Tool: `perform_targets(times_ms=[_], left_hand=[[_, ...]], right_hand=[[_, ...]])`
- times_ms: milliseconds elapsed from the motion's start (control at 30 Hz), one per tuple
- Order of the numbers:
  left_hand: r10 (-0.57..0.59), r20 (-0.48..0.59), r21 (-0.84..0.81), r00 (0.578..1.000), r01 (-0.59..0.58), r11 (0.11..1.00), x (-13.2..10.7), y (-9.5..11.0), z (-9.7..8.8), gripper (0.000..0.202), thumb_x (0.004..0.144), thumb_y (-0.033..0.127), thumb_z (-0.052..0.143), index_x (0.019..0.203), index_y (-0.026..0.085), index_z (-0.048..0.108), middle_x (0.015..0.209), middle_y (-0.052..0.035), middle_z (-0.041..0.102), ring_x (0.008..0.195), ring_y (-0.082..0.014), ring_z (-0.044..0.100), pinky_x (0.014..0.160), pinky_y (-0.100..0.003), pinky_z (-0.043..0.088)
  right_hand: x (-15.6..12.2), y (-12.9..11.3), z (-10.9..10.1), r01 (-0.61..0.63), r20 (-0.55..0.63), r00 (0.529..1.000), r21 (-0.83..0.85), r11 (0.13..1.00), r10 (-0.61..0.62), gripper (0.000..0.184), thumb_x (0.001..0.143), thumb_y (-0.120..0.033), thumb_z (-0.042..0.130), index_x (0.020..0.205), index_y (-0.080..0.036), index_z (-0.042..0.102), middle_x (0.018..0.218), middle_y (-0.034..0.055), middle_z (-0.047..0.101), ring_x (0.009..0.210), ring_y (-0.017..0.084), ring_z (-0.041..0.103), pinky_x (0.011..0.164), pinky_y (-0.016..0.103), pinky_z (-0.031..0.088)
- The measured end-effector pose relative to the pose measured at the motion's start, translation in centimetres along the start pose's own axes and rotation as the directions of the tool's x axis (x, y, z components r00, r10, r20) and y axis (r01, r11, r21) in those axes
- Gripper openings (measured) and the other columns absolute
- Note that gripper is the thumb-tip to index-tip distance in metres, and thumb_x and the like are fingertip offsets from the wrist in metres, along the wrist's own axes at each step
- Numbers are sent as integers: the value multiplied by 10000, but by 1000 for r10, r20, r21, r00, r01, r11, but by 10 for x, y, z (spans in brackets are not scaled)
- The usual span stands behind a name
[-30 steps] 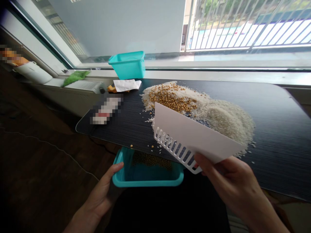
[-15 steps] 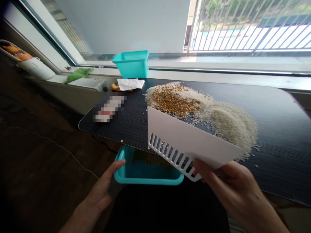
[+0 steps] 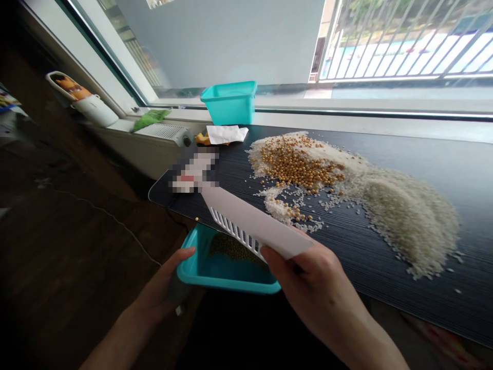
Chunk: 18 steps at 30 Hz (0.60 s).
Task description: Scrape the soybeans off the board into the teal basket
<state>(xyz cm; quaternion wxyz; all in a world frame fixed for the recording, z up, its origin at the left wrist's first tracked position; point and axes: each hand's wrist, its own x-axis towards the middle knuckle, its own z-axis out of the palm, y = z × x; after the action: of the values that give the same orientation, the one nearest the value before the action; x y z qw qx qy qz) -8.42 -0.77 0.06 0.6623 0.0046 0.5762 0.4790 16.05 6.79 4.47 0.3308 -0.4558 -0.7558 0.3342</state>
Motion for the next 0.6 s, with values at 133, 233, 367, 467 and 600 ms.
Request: perform_targets(times_ms=[133, 233, 367, 467, 600], left_hand=[[63, -69, 86, 996, -57, 995, -5, 11, -11, 328, 888, 281, 550, 1131, 86, 656, 821, -100, 761, 599, -192, 676, 551, -279, 528], [77, -100, 86, 992, -69, 994, -10, 17, -17, 320, 899, 263, 536, 1140, 77, 637, 821, -102, 758, 547, -173, 646, 512, -274, 513], [74, -155, 49, 985, -68, 997, -16, 22, -22, 368, 902, 247, 550, 1229, 86, 597, 857, -104, 763, 706, -215, 715, 637, -299, 568], [75, -175, 20, 982, -73, 997, -21, 22, -24, 390, 903, 231, 551, 1263, 84, 584, 894, -115, 767, 836, -245, 732, 736, -324, 583], [66, -148, -19, 987, -69, 997, -25, 16, -23, 421, 883, 224, 589, 1279, 83, 587, 975, -131, 766, 948, -263, 722, 832, -341, 577]], right_hand=[[28, -14, 15, 143, 125, 983, -54, 988, -136, 255, 917, -340, 532, 796, -243, 734, 799, 21, 715, 678, 167, 649, 580, 231, 470], [52, -26, 26, 271, 188, 949, -73, 960, -253, 288, 946, -296, 502, 748, -204, 690, 755, 12, 641, 601, 115, 570, 550, 213, 389], [73, -34, 40, 388, 253, 902, -120, 914, -349, 262, 931, -219, 524, 709, -166, 651, 714, -7, 555, 542, 74, 472, 514, 209, 295], [69, -33, 35, 397, 308, 882, -75, 915, -357, 269, 929, -234, 529, 698, -175, 651, 729, 1, 589, 551, 83, 493, 513, 212, 319], [34, -16, 9, 180, 180, 968, -24, 983, -172, 188, 876, -321, 602, 744, -242, 710, 775, 22, 691, 704, 181, 637, 575, 244, 450]])
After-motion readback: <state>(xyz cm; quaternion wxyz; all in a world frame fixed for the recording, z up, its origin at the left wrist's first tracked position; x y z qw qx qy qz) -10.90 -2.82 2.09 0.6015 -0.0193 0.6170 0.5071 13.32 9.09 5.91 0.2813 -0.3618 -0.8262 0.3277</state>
